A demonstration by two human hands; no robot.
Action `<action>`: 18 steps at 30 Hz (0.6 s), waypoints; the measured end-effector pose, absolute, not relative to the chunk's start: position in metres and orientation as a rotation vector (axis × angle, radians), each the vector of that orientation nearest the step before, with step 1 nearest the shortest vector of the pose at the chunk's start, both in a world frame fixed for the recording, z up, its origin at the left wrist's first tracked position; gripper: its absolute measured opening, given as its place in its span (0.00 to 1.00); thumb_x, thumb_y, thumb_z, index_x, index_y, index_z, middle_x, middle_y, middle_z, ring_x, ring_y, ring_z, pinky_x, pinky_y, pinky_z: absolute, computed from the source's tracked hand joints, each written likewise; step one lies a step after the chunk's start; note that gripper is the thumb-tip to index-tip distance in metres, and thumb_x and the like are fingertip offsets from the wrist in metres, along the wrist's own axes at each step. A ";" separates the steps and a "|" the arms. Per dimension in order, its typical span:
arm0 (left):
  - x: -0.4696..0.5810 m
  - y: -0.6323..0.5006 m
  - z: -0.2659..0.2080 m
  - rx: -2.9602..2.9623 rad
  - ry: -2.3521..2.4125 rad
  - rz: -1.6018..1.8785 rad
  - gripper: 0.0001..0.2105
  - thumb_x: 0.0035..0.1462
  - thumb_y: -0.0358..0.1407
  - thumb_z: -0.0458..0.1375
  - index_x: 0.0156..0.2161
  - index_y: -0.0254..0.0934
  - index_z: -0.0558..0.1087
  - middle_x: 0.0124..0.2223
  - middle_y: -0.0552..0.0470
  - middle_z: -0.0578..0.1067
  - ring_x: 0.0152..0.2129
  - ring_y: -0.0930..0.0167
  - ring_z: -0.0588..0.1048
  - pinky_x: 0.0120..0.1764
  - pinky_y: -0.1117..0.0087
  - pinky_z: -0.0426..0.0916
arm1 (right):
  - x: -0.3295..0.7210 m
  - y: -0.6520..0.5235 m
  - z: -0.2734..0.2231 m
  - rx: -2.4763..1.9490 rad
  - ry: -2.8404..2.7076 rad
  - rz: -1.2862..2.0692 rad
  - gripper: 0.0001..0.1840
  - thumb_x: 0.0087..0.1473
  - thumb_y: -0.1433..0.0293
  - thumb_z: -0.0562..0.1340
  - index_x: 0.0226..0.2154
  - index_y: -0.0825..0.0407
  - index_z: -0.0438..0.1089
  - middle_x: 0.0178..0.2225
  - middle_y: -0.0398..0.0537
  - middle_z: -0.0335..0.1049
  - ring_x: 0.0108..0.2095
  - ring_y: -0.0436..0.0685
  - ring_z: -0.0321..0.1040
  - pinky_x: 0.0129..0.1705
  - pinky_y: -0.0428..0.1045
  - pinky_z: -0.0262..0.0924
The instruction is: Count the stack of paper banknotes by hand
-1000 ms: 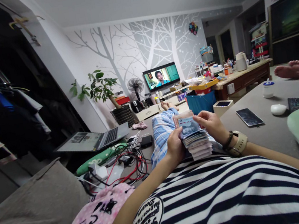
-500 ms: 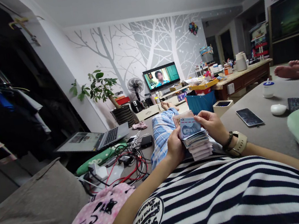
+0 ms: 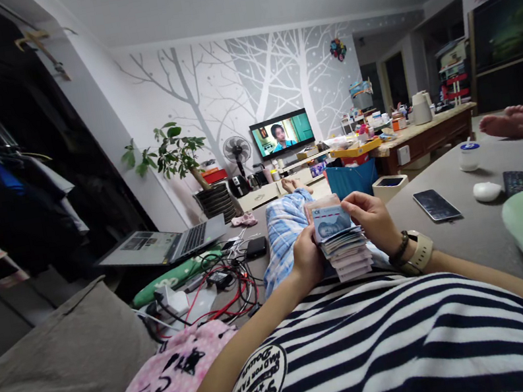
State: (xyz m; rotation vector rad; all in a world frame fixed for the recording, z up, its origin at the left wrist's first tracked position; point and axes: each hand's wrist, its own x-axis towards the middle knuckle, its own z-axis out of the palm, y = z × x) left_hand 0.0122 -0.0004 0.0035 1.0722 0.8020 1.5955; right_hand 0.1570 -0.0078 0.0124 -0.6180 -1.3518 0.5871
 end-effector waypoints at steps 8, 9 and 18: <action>0.012 -0.003 0.006 1.006 0.758 1.557 0.07 0.44 0.33 0.59 0.19 0.36 0.69 0.20 0.54 0.70 0.30 0.67 0.72 0.37 0.68 0.65 | 0.156 -0.009 0.013 -0.630 -1.334 0.605 0.15 0.49 0.57 0.60 0.23 0.52 0.64 0.18 0.39 0.56 0.19 0.48 0.49 0.21 0.46 0.46; 0.013 -0.004 0.006 0.996 0.753 1.551 0.06 0.43 0.33 0.60 0.19 0.36 0.69 0.21 0.54 0.70 0.30 0.67 0.72 0.37 0.68 0.65 | 0.156 -0.009 0.013 -0.631 -1.334 0.606 0.16 0.49 0.56 0.60 0.23 0.52 0.64 0.18 0.39 0.55 0.19 0.48 0.49 0.21 0.46 0.46; 0.011 -0.009 0.009 1.161 0.777 1.568 0.06 0.44 0.35 0.59 0.22 0.34 0.72 0.25 0.50 0.73 0.27 0.71 0.69 0.36 0.70 0.64 | 0.158 -0.007 0.010 -0.605 -1.338 0.605 0.15 0.51 0.59 0.59 0.23 0.52 0.64 0.17 0.38 0.54 0.19 0.48 0.50 0.21 0.45 0.46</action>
